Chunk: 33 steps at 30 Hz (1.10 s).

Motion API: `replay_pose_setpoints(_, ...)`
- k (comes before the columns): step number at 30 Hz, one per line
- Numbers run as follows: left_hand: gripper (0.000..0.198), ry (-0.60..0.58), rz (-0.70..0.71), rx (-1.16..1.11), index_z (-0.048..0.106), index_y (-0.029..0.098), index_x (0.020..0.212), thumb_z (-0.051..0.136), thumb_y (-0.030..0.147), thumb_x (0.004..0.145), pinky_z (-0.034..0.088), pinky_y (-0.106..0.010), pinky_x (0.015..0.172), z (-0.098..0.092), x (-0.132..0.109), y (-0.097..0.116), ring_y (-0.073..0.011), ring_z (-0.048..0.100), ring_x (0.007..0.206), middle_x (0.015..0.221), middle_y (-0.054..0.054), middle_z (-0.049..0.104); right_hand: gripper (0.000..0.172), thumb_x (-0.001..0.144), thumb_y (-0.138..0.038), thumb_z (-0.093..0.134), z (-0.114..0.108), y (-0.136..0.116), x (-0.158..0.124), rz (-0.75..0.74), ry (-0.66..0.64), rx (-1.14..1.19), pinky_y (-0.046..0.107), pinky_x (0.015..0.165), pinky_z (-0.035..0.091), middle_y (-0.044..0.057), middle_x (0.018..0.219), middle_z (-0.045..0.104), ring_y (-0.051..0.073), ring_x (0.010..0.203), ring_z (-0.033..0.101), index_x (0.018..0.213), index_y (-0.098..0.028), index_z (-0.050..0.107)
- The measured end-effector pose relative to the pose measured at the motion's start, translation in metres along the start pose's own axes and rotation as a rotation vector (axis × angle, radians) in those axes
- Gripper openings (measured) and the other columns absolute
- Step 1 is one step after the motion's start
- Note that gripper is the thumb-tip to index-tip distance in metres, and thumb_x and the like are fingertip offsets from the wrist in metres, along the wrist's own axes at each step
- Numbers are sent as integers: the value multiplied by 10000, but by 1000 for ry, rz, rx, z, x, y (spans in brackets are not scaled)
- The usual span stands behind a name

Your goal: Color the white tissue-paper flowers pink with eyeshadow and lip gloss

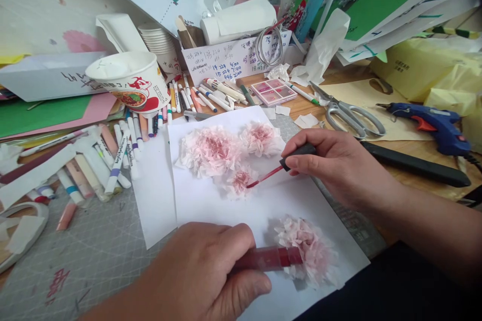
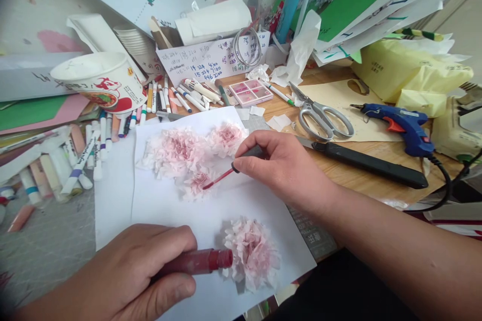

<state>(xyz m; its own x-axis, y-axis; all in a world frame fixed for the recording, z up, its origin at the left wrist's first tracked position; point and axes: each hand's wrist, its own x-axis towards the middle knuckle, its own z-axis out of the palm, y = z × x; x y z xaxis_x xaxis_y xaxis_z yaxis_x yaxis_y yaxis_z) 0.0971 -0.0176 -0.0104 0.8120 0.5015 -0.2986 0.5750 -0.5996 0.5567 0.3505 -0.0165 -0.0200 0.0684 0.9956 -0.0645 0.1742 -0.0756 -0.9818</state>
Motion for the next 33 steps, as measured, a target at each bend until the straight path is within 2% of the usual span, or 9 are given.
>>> replay_pose_setpoints(8, 511, -12, -16, 10, 576, 227, 805, 316, 625, 992, 375, -256, 574, 0, 3, -1, -171, 616, 650, 722, 11, 666, 140, 760, -323, 777, -1, 0, -1, -18, 3, 1, 270, 586, 412, -12, 725, 649, 135, 645, 551, 795, -211, 700)
replay_pose_setpoints(13, 504, -72, -20, 16, 594, 218, 806, 346, 620, 982, 411, -259, 576, -4, 5, 2, -192, 644, 660, 745, -13, 695, 126, 768, -311, 779, -1, -2, -2, -12, -22, 1, 261, 593, 405, -17, 713, 644, 130, 658, 543, 785, -216, 699)
replay_pose_setpoints(17, 428, -53, -54, 14, 616, 222, 804, 443, 581, 963, 406, -244, 558, -9, 7, 6, -190, 654, 655, 755, -12, 709, 133, 771, -330, 791, 1, -7, -4, -46, 25, 43, 250, 597, 409, -16, 741, 643, 125, 679, 537, 808, -236, 705)
replay_pose_setpoints(23, 393, -5, -56, 10, 575, 214, 727, 485, 518, 959, 355, -239, 518, -7, 5, 10, -182, 636, 607, 712, -4, 694, 168, 762, -353, 796, 10, -8, -3, -83, 29, -71, 260, 568, 418, 3, 733, 651, 137, 649, 551, 838, -234, 705)
replay_pose_setpoints(29, 383, -89, -70, -7, 576, 216, 744, 486, 520, 960, 338, -249, 513, -10, 5, 12, -209, 660, 636, 723, -11, 698, 145, 762, -346, 803, 9, -5, -4, -80, 25, -28, 250, 564, 405, -4, 744, 646, 140, 685, 547, 839, -259, 717)
replay_pose_setpoints(33, 384, -96, -94, 13, 582, 211, 764, 487, 528, 960, 346, -263, 529, -13, 7, 11, -240, 682, 681, 759, -28, 712, 148, 755, -352, 813, 7, -4, -2, -75, 36, -6, 252, 566, 401, -8, 746, 645, 137, 685, 543, 835, -266, 723)
